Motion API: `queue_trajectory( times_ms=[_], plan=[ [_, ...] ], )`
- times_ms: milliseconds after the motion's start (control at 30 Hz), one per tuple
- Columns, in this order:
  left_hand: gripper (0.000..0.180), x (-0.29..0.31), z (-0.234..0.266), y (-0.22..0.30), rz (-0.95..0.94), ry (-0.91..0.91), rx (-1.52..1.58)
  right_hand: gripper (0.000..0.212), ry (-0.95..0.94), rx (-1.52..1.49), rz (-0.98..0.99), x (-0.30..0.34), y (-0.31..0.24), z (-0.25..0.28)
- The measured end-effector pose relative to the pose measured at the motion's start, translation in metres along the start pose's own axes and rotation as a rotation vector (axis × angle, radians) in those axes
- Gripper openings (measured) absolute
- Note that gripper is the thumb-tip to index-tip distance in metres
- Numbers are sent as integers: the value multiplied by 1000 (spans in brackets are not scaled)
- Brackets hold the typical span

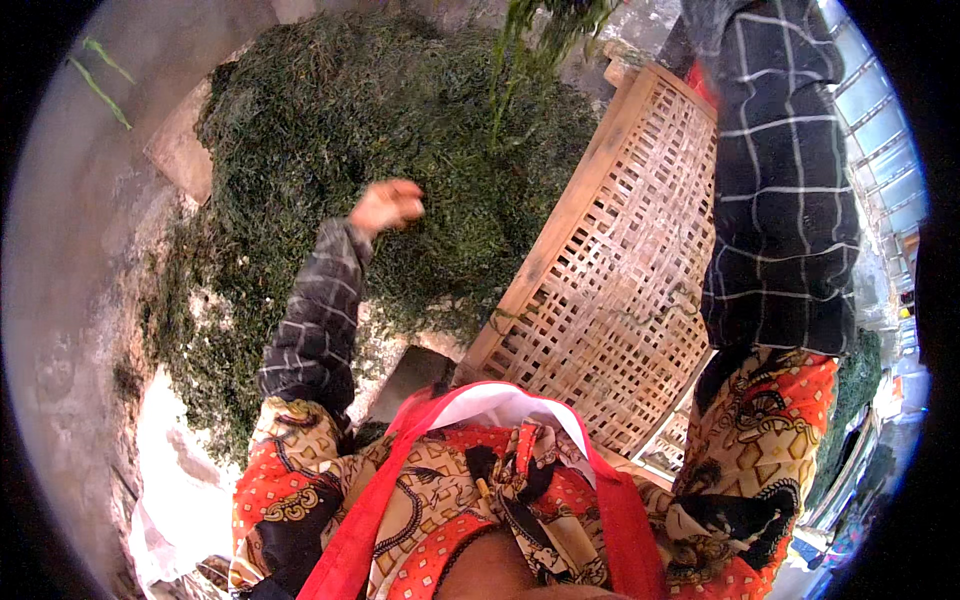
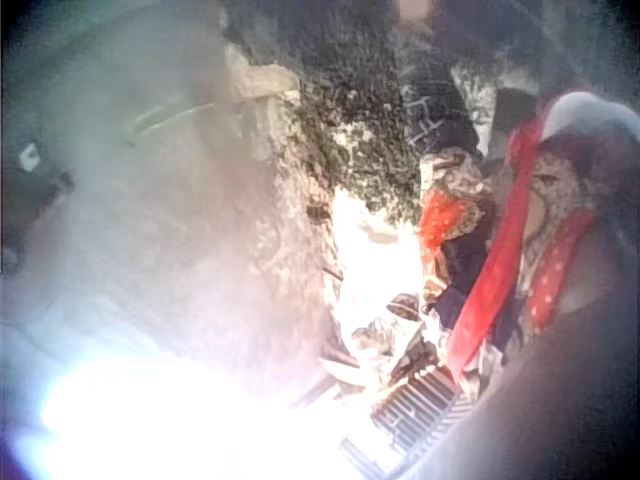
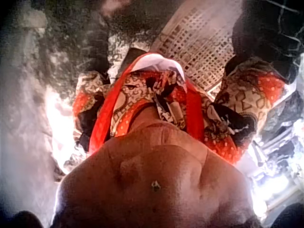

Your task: The person is processing tea leaves by hand and with a metal tool on a wooden lattice frame, spreading and rolling the leaves.

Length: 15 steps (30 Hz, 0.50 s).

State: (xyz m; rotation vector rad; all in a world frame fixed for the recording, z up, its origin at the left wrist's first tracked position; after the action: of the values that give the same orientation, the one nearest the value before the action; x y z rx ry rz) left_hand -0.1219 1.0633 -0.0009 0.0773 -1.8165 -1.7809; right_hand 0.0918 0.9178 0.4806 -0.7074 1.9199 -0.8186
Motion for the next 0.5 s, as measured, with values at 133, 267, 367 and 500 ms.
queue_trajectory(
  times_ms=[133,267,367,500],
  plan=[
    [41,28,18,192,-611,562,-242,24,39,-47,-150,16,46,7],
    [42,28,-76,271,-964,139,-51,24,-7,-277,-381,41,117,-1],
    [29,-4,-140,231,-765,-331,83,23,-51,-285,-401,46,106,20],
    [17,-25,-134,125,-337,-223,90,23,-56,-268,-359,49,94,53]
  ],
)
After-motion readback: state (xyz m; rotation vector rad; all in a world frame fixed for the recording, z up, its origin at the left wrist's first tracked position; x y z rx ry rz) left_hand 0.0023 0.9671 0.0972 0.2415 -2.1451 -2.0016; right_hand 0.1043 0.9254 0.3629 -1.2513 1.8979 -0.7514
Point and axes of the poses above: each hand's wrist, its own x-axis away from the middle knuckle, its own z-axis out of the back of the hand, y = z × x, the point moved 9 cm from there along -x, towards the middle knuckle, and after that the axes turned 11 degrees about z, right-handed, at the moved point
